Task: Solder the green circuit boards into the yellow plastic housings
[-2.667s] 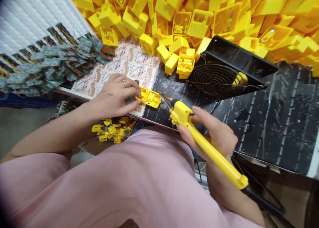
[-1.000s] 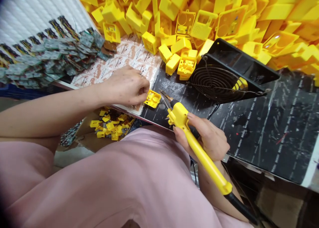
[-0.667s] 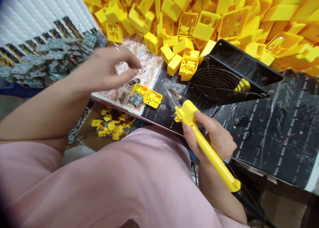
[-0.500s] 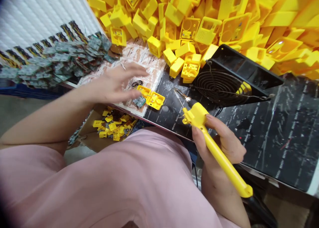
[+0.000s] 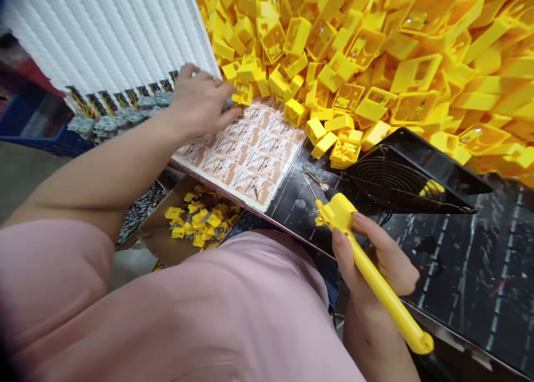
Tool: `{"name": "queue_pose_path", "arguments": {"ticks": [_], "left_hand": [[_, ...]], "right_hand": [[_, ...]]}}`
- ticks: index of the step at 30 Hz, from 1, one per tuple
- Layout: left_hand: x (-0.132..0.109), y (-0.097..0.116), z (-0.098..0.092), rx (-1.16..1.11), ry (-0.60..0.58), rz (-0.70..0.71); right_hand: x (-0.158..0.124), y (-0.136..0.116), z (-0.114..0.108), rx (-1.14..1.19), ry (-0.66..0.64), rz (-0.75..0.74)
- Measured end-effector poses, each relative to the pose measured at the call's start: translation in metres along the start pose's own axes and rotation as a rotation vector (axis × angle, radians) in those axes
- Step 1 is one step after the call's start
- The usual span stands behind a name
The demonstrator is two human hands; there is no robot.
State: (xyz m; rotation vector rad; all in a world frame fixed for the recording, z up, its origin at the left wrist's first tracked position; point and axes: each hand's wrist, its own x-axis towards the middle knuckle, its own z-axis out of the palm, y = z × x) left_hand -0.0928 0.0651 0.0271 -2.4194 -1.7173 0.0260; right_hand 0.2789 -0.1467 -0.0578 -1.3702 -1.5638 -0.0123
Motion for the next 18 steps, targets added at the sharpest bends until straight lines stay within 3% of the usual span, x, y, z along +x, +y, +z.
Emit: {"name": "queue_pose_path", "arguments": {"ticks": [4, 8, 12, 16, 18], "left_hand": [[0.057, 0.015, 0.044, 0.119, 0.083, -0.135], [0.077, 0.017, 0.053, -0.069, 0.084, -0.107], [0.05, 0.029, 0.041, -0.198, 0.08, 0.06], [-0.01, 0.073, 0.033, -0.263, -0.075, 0.322], [-0.039, 0.096, 0.034, -0.348, -0.062, 0.44]], "right_hand": [[0.003, -0.006, 0.005, -0.056, 0.049, -0.1], [0.001, 0.0, 0.001, -0.058, 0.033, -0.118], [0.003, 0.008, -0.001, -0.007, 0.036, -0.105], [0.006, 0.007, 0.001, 0.057, 0.066, -0.078], [0.006, 0.002, 0.001, 0.087, 0.095, -0.045]]}}
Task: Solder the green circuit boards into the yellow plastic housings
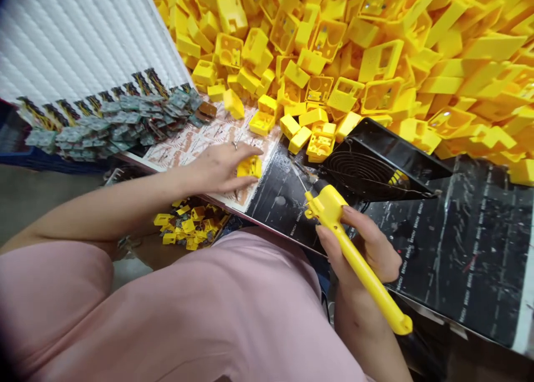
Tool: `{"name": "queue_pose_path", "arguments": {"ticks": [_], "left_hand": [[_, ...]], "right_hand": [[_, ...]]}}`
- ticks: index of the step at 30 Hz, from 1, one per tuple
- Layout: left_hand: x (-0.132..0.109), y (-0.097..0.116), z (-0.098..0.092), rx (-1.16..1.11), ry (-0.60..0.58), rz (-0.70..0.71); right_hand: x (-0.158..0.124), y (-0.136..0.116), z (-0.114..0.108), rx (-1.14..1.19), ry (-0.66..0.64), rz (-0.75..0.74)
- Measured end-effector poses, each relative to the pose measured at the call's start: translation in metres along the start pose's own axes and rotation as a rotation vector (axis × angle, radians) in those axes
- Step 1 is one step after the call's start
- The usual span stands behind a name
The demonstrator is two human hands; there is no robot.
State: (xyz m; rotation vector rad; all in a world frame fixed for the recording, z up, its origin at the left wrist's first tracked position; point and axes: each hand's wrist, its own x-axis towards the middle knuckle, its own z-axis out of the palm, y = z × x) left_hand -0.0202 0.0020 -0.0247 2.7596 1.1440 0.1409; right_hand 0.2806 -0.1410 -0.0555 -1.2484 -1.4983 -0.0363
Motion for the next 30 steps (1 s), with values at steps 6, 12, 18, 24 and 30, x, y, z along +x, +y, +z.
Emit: {"name": "queue_pose_path", "arguments": {"ticks": [6, 12, 18, 24, 30], "left_hand": [[-0.01, 0.008, 0.01, -0.221, 0.169, 0.226], [0.055, -0.043, 0.001, 0.008, 0.125, -0.156], [0.071, -0.033, 0.006, 0.048, 0.009, -0.162], [0.008, -0.023, -0.025, -0.097, -0.289, 0.257], [-0.032, -0.001, -0.016, -0.192, -0.144, 0.223]], "right_hand": [[0.01, -0.017, -0.001, 0.006, -0.149, -0.051], [0.025, -0.022, 0.035, -0.025, -0.431, -0.244], [0.015, -0.027, 0.079, -0.038, -0.605, -0.321], [0.02, -0.021, 0.046, -0.394, -0.441, -0.378], [0.026, -0.012, 0.022, -0.328, -0.525, -0.405]]}}
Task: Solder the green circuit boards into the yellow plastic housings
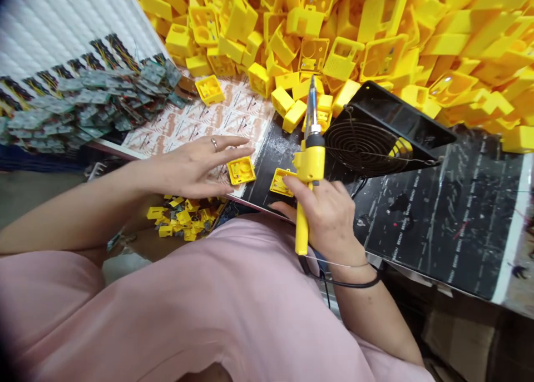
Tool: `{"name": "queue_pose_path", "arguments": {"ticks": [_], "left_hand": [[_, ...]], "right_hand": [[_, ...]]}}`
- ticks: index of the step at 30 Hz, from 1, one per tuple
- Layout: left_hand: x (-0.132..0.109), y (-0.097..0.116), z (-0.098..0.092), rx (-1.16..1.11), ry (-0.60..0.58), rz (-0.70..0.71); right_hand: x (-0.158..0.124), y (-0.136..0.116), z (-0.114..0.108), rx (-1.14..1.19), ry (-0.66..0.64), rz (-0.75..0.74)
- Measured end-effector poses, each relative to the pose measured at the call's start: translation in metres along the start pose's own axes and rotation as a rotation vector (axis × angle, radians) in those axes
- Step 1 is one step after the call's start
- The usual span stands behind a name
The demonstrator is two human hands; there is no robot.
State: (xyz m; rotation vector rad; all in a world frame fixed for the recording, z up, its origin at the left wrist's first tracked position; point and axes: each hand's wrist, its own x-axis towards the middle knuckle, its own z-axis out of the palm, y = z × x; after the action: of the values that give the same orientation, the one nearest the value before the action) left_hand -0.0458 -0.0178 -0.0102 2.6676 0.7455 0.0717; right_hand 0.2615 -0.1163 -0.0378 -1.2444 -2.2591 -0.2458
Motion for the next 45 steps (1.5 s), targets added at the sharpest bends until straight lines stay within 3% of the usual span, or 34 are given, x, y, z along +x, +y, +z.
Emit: {"name": "queue_pose_path", "arguments": {"ticks": [3, 5, 11, 14, 18, 19, 21, 23, 26, 29, 32, 34, 37, 39, 41, 45], "left_hand": [[0.001, 0.008, 0.021, 0.077, 0.142, -0.135], [0.004, 0.014, 0.031, 0.1, 0.173, -0.156], [0.017, 0.029, 0.035, 0.078, 0.144, 0.023], [0.026, 0.004, 0.023, 0.087, 0.193, -0.031], [0.042, -0.055, -0.007, 0.292, 0.339, -0.474], [0.046, -0.065, -0.014, 0.338, 0.309, -0.57], [0.049, -0.072, -0.025, 0.41, 0.2, -0.624], [0.046, -0.062, -0.03, 0.43, 0.078, -0.541], [0.034, -0.028, -0.019, 0.331, -0.045, -0.368], [0.023, 0.001, 0.003, 0.204, -0.021, -0.169], [0.019, 0.005, 0.008, 0.167, 0.061, -0.038], [0.015, -0.011, -0.01, 0.214, 0.159, -0.129], [0.001, -0.057, -0.055, 0.371, 0.372, -0.497], [-0.011, -0.09, -0.078, 0.438, 0.395, -0.669], [-0.019, -0.113, -0.085, 0.466, 0.371, -0.727], [-0.019, -0.127, -0.068, 0.558, 0.355, -0.737]], "right_hand": [[0.002, 0.006, 0.008, 0.073, -0.032, -0.005], [0.003, 0.006, 0.014, 0.089, -0.036, -0.039], [0.002, -0.001, 0.007, -0.091, 0.029, -0.065], [0.002, 0.004, -0.001, -0.072, 0.018, -0.06], [0.012, 0.01, 0.009, 0.099, 0.014, -0.119], [0.015, 0.009, 0.015, 0.164, 0.002, -0.146], [0.019, 0.007, 0.027, 0.279, -0.044, -0.18], [0.021, 0.004, 0.037, 0.347, -0.094, -0.19], [0.021, 0.001, 0.043, 0.373, -0.088, -0.193], [0.017, 0.002, 0.043, 0.359, -0.039, -0.2], [0.009, 0.012, 0.04, 0.305, -0.026, -0.153], [0.002, 0.023, 0.037, 0.248, -0.027, -0.129], [-0.008, 0.032, 0.03, 0.196, 0.013, -0.118], [-0.011, 0.031, 0.026, 0.199, 0.043, -0.063], [-0.01, 0.024, 0.024, 0.231, 0.07, -0.011], [-0.002, 0.011, 0.022, 0.266, 0.13, 0.008]]}}
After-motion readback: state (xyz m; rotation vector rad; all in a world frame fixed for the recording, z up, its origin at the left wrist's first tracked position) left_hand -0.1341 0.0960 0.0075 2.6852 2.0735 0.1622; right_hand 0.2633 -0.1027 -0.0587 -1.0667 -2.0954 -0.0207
